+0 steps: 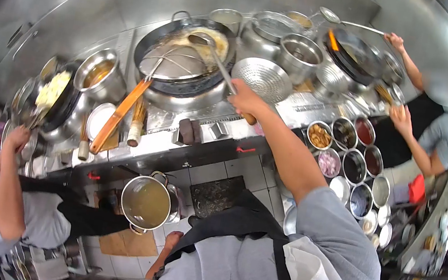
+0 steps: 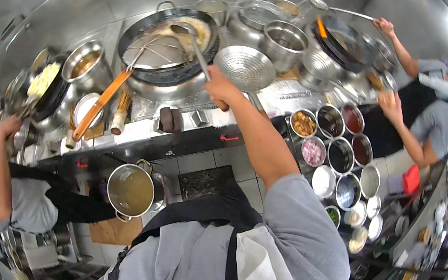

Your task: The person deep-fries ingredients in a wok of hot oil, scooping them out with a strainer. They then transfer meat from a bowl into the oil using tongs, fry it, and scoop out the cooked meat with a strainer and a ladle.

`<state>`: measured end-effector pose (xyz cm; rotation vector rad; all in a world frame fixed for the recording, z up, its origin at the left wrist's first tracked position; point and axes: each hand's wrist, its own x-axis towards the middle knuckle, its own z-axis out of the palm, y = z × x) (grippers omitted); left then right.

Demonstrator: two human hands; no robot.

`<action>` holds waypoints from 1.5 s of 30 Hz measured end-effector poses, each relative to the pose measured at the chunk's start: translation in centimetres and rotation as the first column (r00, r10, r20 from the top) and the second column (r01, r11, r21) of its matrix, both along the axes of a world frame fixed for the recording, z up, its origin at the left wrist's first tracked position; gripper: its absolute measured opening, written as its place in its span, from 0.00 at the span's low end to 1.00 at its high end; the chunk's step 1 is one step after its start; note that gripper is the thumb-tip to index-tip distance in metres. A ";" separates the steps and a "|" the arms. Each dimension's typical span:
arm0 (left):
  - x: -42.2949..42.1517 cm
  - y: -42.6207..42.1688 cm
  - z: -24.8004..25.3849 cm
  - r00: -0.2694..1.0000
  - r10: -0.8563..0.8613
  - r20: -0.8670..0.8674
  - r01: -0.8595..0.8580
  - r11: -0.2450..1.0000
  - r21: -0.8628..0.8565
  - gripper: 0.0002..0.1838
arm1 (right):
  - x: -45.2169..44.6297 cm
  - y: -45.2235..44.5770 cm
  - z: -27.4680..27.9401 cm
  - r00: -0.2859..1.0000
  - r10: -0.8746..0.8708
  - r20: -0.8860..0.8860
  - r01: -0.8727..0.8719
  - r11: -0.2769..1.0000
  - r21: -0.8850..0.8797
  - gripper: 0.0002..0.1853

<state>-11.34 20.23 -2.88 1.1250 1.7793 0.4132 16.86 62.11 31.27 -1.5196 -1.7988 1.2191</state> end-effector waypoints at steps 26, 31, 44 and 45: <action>12.3 -12.1 -0.9 0.822 -0.510 -0.254 0.551 0.826 0.121 0.18 | 23.2 -15.5 -4.4 0.909 -0.086 0.408 0.042 0.992 0.116 0.34; 16.6 -12.6 1.3 0.988 0.047 -0.150 -0.062 0.993 -0.099 0.26 | 24.8 -15.4 -8.1 0.858 -0.080 0.507 -0.027 0.979 0.200 0.35; 18.3 -13.3 3.6 0.991 0.119 0.060 -0.113 0.989 -0.096 0.17 | 22.9 -27.8 -20.5 0.965 0.253 0.068 -0.254 0.967 0.011 0.26; 17.7 -13.3 3.2 0.991 0.086 0.105 -0.069 0.985 -0.158 0.17 | 23.7 -29.8 -24.1 0.841 0.353 0.410 -0.363 0.930 -0.057 0.29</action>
